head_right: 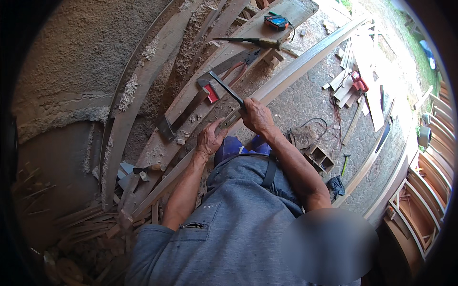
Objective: The person uses a chisel and mallet to carve a wooden plank, then uses a metal square to measure and mark the wood. The person also uses a hammer to drive nails into a large wooden panel.
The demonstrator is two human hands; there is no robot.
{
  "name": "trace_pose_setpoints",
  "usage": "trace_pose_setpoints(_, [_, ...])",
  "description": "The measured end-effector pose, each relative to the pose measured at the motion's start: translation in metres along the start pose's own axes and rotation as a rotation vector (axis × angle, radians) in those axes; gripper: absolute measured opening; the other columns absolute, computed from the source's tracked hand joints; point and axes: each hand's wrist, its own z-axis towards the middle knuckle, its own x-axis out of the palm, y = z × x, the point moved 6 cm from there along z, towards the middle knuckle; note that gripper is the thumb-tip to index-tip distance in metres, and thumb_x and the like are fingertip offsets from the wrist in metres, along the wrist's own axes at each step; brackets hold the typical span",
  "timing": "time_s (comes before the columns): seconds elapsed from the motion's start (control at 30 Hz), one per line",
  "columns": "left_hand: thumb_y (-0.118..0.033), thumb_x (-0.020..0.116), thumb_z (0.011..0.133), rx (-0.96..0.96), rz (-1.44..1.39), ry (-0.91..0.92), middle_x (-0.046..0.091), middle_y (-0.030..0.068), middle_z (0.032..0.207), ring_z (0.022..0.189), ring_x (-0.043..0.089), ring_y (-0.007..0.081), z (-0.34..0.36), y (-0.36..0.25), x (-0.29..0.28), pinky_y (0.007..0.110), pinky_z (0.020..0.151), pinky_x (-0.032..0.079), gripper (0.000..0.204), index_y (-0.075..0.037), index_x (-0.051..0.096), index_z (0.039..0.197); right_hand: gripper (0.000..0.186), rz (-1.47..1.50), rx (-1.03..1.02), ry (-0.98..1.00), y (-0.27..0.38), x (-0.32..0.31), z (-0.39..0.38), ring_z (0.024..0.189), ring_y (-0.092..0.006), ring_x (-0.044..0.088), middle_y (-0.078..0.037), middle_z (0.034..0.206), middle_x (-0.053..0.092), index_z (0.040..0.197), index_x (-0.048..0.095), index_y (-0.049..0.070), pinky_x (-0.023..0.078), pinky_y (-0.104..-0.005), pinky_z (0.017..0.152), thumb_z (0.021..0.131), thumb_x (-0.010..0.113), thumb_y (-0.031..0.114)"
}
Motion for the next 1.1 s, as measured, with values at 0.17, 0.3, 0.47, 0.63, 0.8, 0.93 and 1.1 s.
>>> trace_pose_setpoints(0.17, [-0.039, 0.06, 0.094, 0.024, -0.086, 0.017, 0.068, 0.0227, 0.121, 0.112, 0.064, 0.0433, 0.004, 0.01, 0.005, 0.051, 0.095, 0.052, 0.048, -0.014, 0.06, 0.136, 0.024, 0.361, 0.096, -0.036, 0.012, -0.018, -0.006, 0.073, -0.0232, 0.061, -0.012, 0.092, 0.065, 0.108, 0.061, 0.002, 0.052, -0.0371, 0.07, 0.093, 0.067, 0.019])
trace_pose_setpoints(0.3, [-0.041, 0.057, 0.096, -0.036, -0.087, 0.06, 0.068, 0.0225, 0.121, 0.113, 0.064, 0.0434, 0.003, 0.004, 0.001, 0.051, 0.095, 0.052, 0.049, -0.014, 0.06, 0.136, 0.029, 0.683, -0.107, -0.107, 0.054, -0.051, -0.017, 0.09, -0.0182, 0.067, -0.01, 0.102, 0.069, 0.121, 0.054, 0.003, 0.054, -0.031, 0.077, 0.097, 0.068, 0.013])
trace_pose_setpoints(0.47, [-0.04, 0.058, 0.099, 0.004, -0.101, 0.022, 0.069, 0.0219, 0.118, 0.112, 0.065, 0.0432, 0.002, 0.004, 0.003, 0.049, 0.093, 0.053, 0.045, -0.011, 0.061, 0.134, 0.029, 0.562, -0.306, 0.041, 0.075, -0.047, -0.027, 0.108, -0.0256, 0.069, -0.016, 0.109, 0.071, 0.119, 0.053, 0.002, 0.055, -0.0372, 0.091, 0.096, 0.069, 0.011])
trace_pose_setpoints(0.63, [-0.043, 0.057, 0.099, -0.036, -0.08, 0.033, 0.069, 0.022, 0.119, 0.112, 0.064, 0.0445, -0.002, 0.003, 0.001, 0.05, 0.094, 0.052, 0.048, -0.012, 0.06, 0.136, 0.02, 0.628, -0.638, -0.138, 0.101, -0.046, -0.036, 0.114, -0.0292, 0.068, -0.02, 0.115, 0.071, 0.11, 0.052, 0.002, 0.054, -0.0403, 0.096, 0.096, 0.067, 0.003])
trace_pose_setpoints(0.8, [-0.046, 0.057, 0.098, -0.045, -0.084, 0.041, 0.069, 0.0224, 0.121, 0.114, 0.064, 0.0443, -0.002, 0.0, -0.001, 0.051, 0.095, 0.052, 0.05, -0.013, 0.061, 0.135, 0.018, 0.603, -0.523, 0.039, 0.065, -0.009, -0.036, 0.119, -0.029, 0.066, -0.017, 0.117, 0.071, 0.108, 0.052, 0.004, 0.051, -0.0424, 0.104, 0.097, 0.064, -0.001])
trace_pose_setpoints(0.93, [-0.047, 0.059, 0.097, -0.045, -0.105, 0.02, 0.069, 0.0223, 0.121, 0.115, 0.065, 0.0423, -0.001, 0.004, -0.001, 0.05, 0.095, 0.053, 0.052, -0.012, 0.062, 0.135, 0.018, 0.603, -0.619, -0.089, 0.089, -0.037, -0.041, 0.12, -0.0301, 0.066, -0.019, 0.118, 0.07, 0.108, 0.053, 0.003, 0.052, -0.0436, 0.103, 0.096, 0.066, 0.0])
trace_pose_setpoints(1.1, [-0.047, 0.06, 0.096, -0.069, -0.141, 0.062, 0.069, 0.0207, 0.121, 0.114, 0.066, 0.04, 0.0, -0.009, -0.011, 0.047, 0.094, 0.053, 0.053, -0.011, 0.062, 0.134, 0.024, 0.627, -0.398, 0.041, 0.042, -0.003, -0.054, 0.125, -0.03, 0.062, -0.02, 0.124, 0.066, 0.113, 0.05, 0.005, 0.05, -0.0434, 0.104, 0.096, 0.062, -0.007])
